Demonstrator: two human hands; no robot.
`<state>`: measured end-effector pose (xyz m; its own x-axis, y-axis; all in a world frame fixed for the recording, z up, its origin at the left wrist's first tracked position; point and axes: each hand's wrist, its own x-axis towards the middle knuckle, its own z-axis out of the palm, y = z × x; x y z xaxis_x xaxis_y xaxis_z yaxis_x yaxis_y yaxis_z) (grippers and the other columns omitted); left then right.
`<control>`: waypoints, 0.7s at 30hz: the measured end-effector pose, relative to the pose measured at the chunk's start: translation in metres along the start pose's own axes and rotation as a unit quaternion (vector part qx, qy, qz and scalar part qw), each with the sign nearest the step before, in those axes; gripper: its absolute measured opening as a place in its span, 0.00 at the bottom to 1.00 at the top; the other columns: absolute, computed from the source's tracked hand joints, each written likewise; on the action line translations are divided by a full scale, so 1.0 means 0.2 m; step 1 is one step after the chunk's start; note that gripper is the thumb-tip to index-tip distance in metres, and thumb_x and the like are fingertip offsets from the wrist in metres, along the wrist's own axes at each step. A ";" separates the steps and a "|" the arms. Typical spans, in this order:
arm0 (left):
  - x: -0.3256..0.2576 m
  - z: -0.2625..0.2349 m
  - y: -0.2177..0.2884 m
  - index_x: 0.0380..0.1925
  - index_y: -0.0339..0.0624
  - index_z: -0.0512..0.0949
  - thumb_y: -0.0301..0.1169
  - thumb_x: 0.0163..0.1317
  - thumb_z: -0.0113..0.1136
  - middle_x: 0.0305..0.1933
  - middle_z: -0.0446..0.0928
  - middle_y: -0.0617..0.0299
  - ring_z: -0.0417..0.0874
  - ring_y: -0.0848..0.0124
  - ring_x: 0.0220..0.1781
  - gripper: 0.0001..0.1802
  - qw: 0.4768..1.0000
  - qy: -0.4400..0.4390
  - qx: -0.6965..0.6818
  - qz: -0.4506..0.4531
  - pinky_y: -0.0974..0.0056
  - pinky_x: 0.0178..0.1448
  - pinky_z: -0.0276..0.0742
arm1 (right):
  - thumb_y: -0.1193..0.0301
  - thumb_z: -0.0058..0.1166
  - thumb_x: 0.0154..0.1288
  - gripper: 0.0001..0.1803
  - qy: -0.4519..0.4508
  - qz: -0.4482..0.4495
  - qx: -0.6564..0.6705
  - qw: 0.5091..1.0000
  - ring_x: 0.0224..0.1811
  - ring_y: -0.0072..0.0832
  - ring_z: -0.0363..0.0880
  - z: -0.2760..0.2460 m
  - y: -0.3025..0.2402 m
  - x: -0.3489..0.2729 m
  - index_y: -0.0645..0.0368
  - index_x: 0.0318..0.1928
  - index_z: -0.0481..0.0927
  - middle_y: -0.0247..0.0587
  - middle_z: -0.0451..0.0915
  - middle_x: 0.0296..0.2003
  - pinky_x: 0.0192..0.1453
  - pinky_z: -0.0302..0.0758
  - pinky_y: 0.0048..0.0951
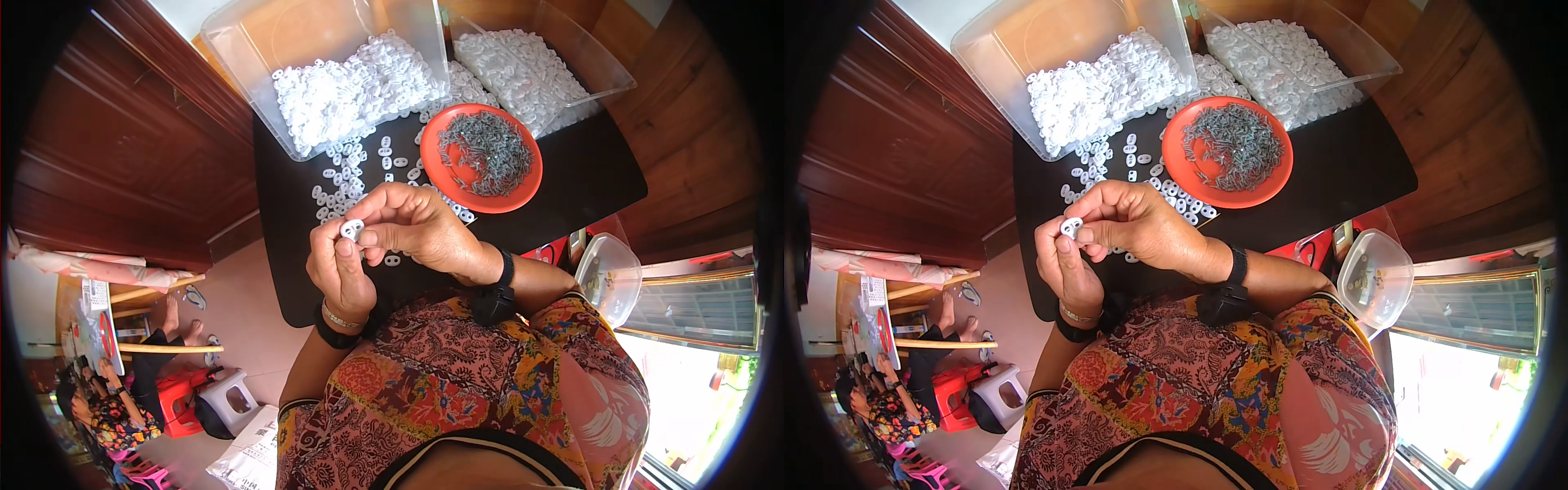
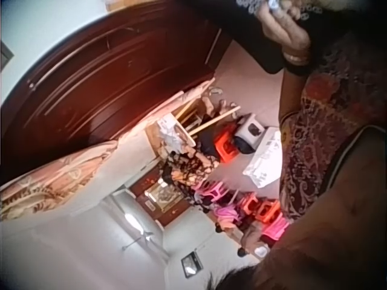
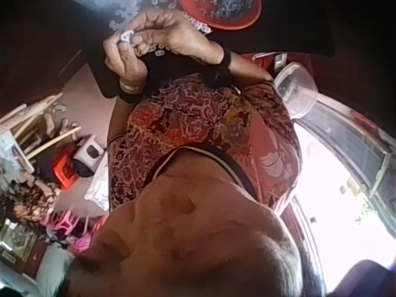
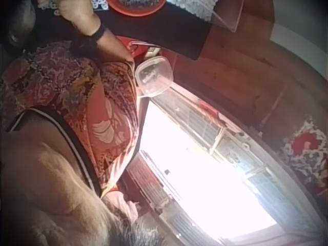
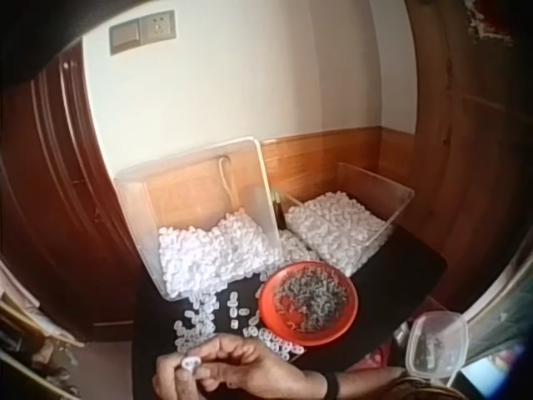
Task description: The person is manually inserting small metal pins into white plastic components as part of an assembly task.
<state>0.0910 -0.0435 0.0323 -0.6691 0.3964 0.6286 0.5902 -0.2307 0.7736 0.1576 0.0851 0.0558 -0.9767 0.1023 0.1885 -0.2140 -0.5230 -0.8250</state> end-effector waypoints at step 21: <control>0.00 0.00 0.00 0.41 0.30 0.69 0.35 0.73 0.43 0.31 0.73 0.60 0.70 0.80 0.26 0.15 0.996 -0.021 -0.068 -0.052 0.73 0.31 0.67 | 0.83 0.54 0.64 0.12 0.001 -0.016 -0.032 0.999 0.37 0.17 0.78 -0.01 0.02 0.00 0.62 0.48 0.76 0.35 0.81 0.39 0.42 0.77 0.19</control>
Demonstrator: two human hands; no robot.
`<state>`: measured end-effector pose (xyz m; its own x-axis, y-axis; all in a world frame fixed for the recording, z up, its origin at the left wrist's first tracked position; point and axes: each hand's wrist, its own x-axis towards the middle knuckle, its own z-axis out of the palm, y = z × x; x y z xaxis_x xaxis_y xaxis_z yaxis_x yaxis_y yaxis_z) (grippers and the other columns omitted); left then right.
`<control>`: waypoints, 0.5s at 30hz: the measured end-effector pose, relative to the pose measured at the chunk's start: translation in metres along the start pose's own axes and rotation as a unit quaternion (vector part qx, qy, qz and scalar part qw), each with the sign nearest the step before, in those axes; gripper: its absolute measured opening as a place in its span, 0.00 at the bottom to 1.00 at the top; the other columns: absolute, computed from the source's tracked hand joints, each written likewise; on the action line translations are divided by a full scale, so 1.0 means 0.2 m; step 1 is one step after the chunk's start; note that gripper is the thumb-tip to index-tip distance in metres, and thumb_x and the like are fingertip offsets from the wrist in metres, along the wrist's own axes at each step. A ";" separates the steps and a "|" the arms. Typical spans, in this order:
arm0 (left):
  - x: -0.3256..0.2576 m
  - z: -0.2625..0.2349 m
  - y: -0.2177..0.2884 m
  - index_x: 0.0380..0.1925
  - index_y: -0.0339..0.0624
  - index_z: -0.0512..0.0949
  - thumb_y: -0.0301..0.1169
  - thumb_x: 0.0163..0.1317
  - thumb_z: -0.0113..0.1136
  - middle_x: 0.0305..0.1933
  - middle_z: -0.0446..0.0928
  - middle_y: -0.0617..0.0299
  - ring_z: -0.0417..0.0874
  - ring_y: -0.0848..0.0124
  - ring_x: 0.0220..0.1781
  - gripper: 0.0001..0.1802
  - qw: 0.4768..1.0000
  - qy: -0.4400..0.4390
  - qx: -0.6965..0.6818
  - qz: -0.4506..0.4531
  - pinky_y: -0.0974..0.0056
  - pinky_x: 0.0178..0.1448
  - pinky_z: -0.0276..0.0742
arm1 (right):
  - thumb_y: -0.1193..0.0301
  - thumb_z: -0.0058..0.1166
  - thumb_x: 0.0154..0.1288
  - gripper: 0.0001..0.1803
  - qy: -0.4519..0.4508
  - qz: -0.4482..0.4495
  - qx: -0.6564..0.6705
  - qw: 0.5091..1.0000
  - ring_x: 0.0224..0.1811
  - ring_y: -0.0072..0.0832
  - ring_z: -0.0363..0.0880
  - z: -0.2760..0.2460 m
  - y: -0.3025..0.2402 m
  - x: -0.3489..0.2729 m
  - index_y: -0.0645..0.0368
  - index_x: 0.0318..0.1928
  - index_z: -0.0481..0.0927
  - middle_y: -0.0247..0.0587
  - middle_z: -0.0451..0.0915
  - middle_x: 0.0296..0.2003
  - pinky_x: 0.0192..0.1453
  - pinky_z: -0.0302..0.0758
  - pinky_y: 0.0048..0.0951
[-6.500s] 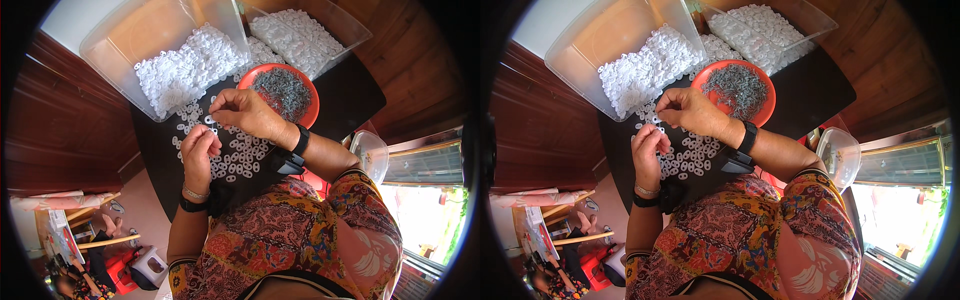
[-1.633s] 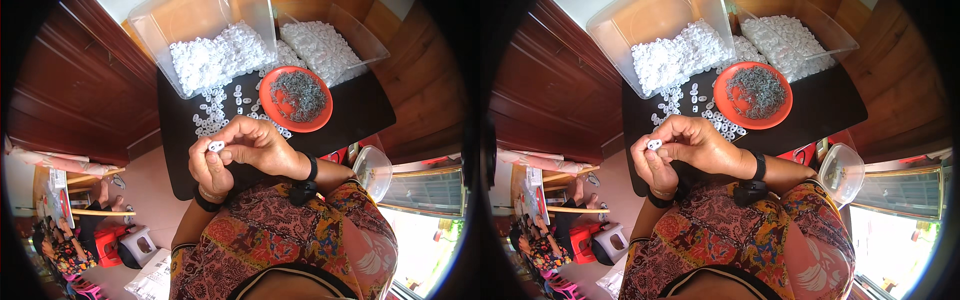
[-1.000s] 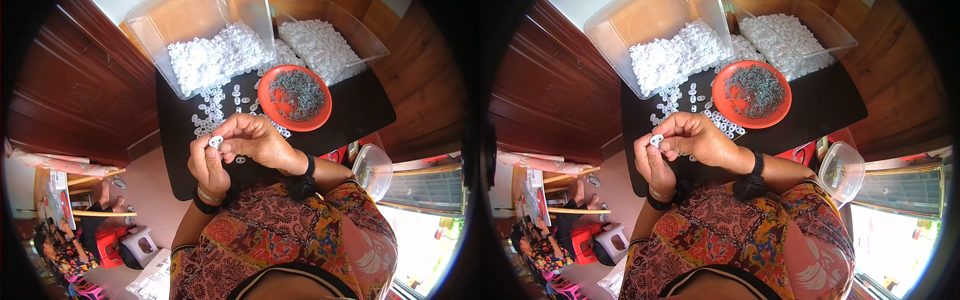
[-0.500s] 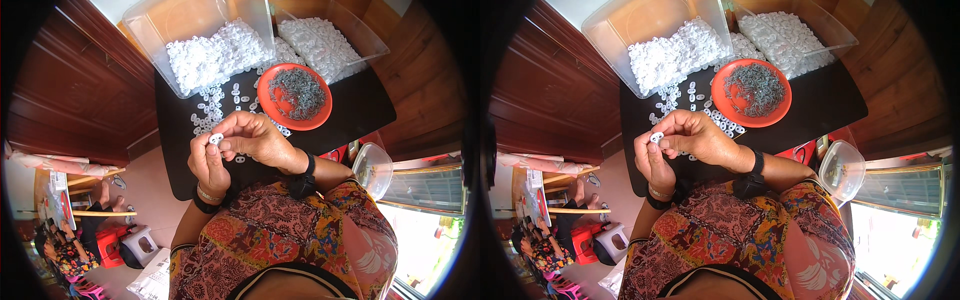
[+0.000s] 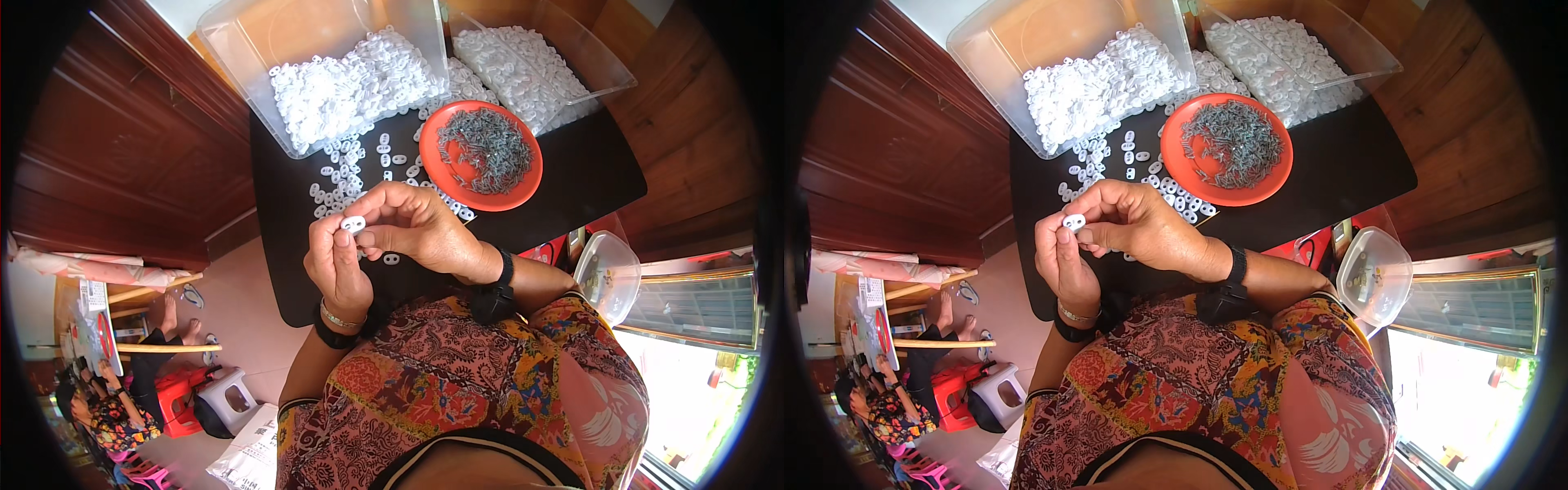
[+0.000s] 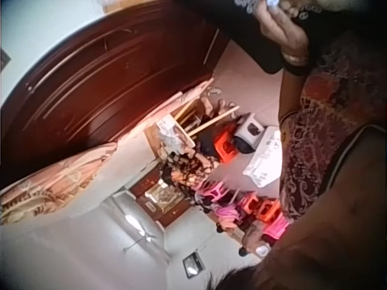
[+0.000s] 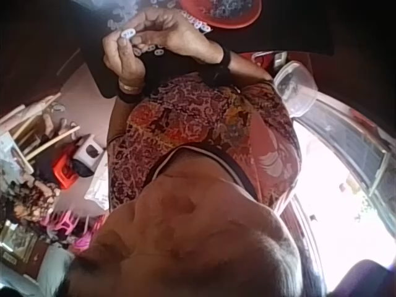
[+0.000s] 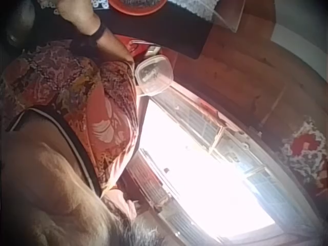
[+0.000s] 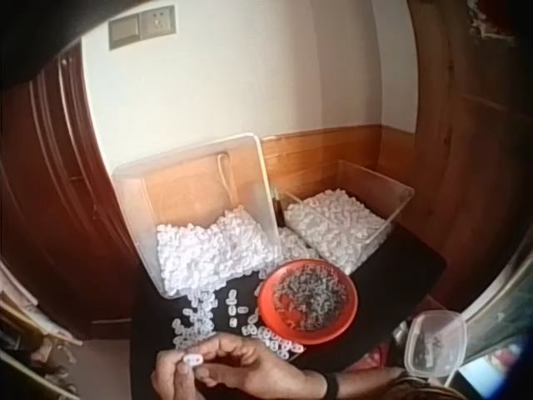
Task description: The person is manually inserting small metal pins into white plastic components as part of an assembly task.
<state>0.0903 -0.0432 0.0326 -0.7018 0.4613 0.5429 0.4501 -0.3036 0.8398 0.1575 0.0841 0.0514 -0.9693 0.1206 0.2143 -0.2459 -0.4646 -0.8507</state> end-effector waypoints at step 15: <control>0.01 -0.03 0.04 0.37 0.34 0.72 0.32 0.67 0.48 0.25 0.72 0.65 0.69 0.81 0.26 0.11 0.997 -0.008 0.055 -0.047 0.74 0.31 0.64 | 0.83 0.51 0.65 0.12 0.029 -0.009 -0.120 0.992 0.42 0.17 0.78 0.00 -0.01 -0.02 0.63 0.48 0.78 0.34 0.80 0.40 0.47 0.77 0.21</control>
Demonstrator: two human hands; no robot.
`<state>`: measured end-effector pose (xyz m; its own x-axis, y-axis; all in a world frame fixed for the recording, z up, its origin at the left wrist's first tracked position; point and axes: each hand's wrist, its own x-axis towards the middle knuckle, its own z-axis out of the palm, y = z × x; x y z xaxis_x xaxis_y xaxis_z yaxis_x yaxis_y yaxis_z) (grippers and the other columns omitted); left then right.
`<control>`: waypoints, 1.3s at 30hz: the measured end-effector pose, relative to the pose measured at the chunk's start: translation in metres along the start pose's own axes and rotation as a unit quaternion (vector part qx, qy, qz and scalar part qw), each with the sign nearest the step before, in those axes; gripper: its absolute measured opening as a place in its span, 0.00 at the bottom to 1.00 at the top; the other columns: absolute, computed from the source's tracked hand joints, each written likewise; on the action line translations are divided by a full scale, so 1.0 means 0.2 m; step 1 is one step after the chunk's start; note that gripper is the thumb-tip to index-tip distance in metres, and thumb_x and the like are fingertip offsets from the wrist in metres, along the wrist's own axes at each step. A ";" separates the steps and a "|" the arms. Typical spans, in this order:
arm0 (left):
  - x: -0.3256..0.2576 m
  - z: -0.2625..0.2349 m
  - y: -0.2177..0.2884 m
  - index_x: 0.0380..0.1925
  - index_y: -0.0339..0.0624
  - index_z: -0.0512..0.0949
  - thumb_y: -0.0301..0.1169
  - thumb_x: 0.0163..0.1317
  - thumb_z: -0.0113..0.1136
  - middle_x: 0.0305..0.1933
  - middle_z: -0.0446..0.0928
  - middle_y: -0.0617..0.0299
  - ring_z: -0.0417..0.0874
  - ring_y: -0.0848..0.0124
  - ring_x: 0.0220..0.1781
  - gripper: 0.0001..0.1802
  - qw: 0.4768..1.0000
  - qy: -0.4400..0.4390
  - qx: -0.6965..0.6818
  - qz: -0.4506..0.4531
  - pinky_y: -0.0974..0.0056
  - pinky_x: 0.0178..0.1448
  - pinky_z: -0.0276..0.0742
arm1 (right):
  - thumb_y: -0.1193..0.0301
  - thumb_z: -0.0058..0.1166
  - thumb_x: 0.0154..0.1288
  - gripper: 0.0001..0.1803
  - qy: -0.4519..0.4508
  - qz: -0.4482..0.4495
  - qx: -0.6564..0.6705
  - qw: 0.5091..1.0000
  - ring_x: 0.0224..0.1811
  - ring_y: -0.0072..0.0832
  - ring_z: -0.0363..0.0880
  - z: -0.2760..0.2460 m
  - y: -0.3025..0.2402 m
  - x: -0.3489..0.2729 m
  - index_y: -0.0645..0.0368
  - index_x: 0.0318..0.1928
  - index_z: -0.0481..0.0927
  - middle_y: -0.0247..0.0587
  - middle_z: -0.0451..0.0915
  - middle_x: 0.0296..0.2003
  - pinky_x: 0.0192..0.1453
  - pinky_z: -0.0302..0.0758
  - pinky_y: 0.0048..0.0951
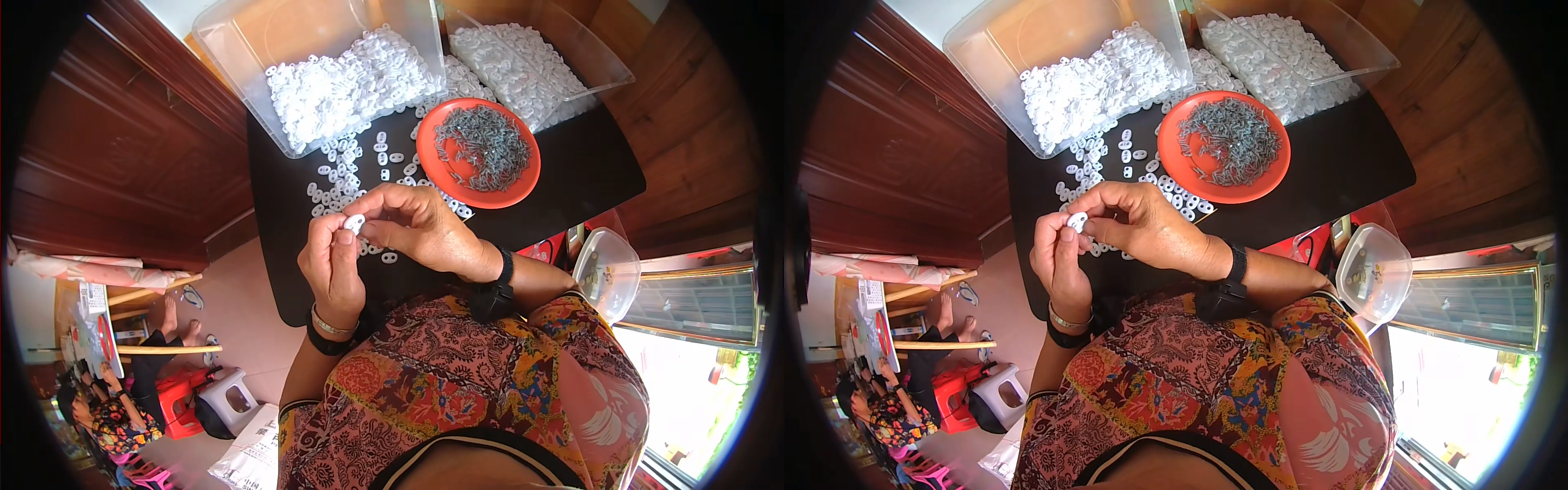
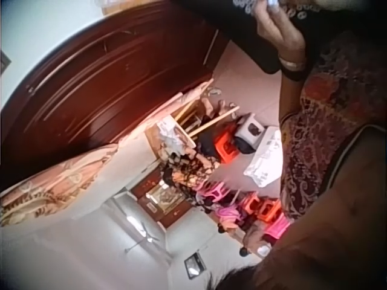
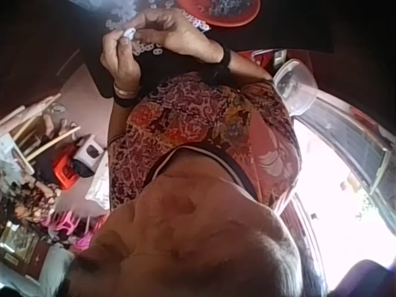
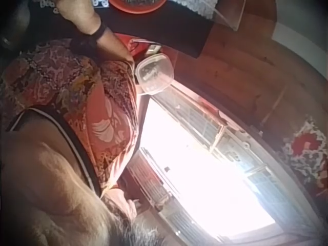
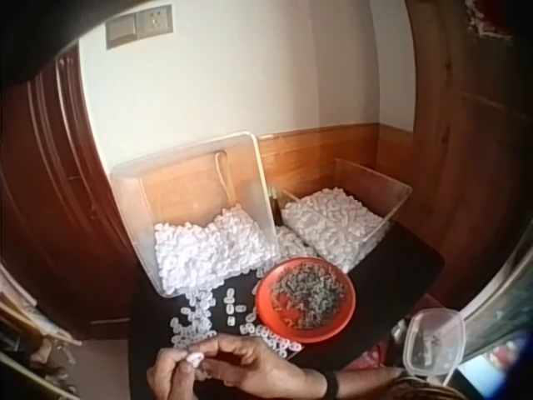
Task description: The person is manually inserting small metal pins into white plastic components as part of an assembly task.
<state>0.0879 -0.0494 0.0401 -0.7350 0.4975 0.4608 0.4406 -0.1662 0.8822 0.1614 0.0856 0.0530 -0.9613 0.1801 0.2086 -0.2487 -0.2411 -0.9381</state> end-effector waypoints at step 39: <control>0.06 -0.09 0.00 0.27 0.36 0.71 0.35 0.66 0.47 0.18 0.65 0.68 0.64 0.80 0.19 0.14 0.939 -0.132 -0.158 -0.274 0.74 0.24 0.58 | 0.79 0.59 0.62 0.11 -0.006 -0.002 -0.091 0.996 0.33 0.12 0.74 -0.03 0.05 -0.02 0.62 0.46 0.77 0.29 0.78 0.32 0.37 0.72 0.17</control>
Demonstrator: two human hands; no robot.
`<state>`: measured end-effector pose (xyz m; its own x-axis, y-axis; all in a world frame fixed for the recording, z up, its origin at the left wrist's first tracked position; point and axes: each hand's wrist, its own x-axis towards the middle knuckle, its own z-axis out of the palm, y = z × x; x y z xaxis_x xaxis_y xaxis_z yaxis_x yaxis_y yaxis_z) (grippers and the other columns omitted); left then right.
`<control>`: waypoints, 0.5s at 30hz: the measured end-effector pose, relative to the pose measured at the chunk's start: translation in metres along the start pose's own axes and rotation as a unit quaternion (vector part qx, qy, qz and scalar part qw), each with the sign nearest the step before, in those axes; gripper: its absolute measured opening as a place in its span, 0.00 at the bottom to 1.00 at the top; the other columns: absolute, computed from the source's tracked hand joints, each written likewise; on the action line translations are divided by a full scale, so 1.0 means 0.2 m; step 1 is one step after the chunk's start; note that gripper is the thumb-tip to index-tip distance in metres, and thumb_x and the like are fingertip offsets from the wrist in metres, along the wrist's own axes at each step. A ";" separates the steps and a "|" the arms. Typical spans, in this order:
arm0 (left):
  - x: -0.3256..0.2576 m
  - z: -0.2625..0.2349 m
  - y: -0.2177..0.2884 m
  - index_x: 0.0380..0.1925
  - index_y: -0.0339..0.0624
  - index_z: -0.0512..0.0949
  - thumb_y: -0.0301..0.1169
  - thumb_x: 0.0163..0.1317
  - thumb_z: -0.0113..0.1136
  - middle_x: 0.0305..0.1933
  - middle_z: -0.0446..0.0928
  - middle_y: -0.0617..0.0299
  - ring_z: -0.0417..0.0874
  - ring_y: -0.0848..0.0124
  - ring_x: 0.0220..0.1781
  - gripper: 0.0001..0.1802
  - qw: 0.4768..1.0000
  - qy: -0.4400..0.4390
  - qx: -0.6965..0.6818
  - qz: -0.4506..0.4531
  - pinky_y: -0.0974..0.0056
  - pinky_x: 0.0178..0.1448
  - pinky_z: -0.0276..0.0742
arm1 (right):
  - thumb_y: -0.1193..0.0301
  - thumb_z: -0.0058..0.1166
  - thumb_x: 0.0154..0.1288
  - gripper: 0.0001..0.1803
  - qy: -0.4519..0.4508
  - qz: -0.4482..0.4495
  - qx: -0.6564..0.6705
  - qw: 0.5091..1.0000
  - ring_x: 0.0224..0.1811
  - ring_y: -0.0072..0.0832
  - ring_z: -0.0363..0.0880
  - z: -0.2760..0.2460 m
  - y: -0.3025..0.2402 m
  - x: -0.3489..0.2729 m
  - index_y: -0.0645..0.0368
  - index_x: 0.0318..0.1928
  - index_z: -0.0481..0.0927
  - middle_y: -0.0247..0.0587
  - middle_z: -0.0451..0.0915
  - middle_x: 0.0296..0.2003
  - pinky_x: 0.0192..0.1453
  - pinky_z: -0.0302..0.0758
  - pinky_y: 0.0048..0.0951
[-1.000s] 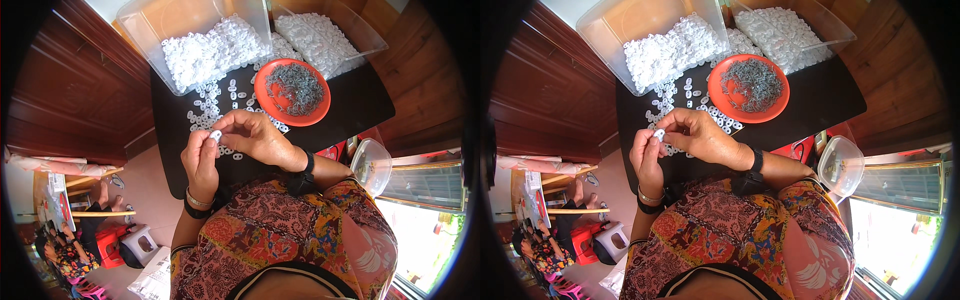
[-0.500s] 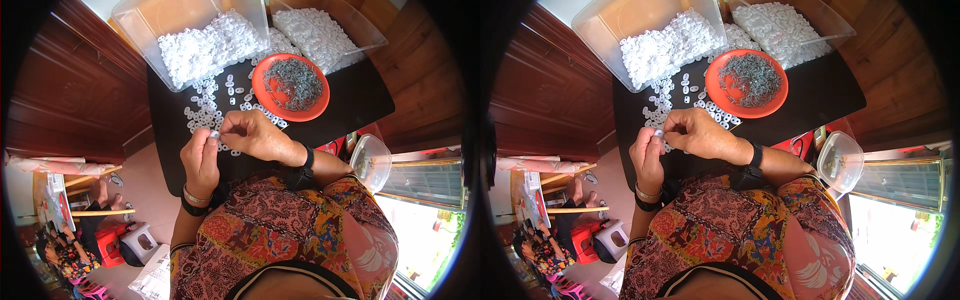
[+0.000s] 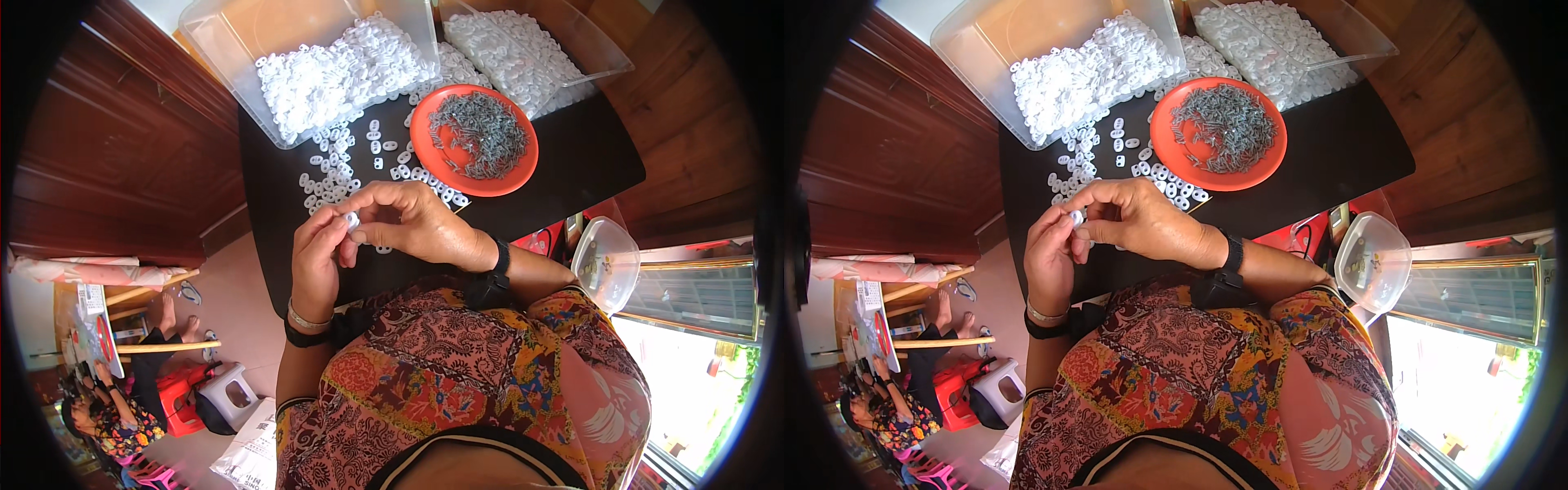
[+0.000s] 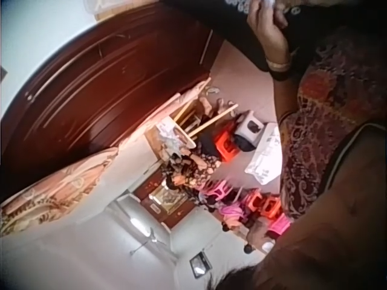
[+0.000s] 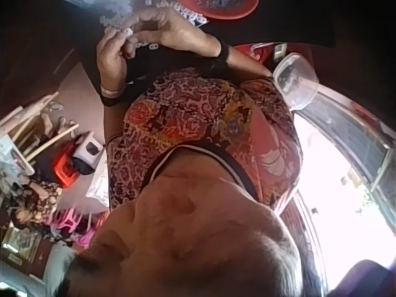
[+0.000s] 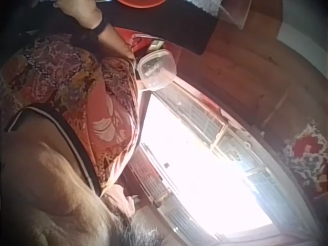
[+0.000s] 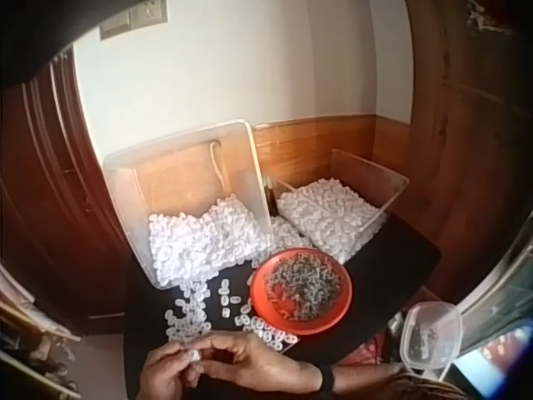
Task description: The person is manually inserting small metal pins into white plastic components as part of an assembly task.
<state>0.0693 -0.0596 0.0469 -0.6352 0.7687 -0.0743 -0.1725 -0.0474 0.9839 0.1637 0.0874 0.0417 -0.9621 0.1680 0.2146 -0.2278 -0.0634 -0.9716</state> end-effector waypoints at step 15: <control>0.00 -0.01 -0.01 0.34 0.32 0.69 0.31 0.69 0.41 0.24 0.66 0.62 0.67 0.76 0.23 0.12 0.999 -0.022 0.001 0.025 0.72 0.26 0.61 | 0.80 0.58 0.62 0.11 -0.012 -0.009 0.028 0.999 0.37 0.14 0.76 -0.04 0.04 -0.01 0.60 0.45 0.78 0.29 0.80 0.33 0.40 0.73 0.19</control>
<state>0.0690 -0.0603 0.0442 -0.6089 0.7930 -0.0184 -0.1406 -0.0850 0.9864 0.1646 0.0940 0.0331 -0.9609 0.1463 0.2351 -0.2527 -0.1163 -0.9605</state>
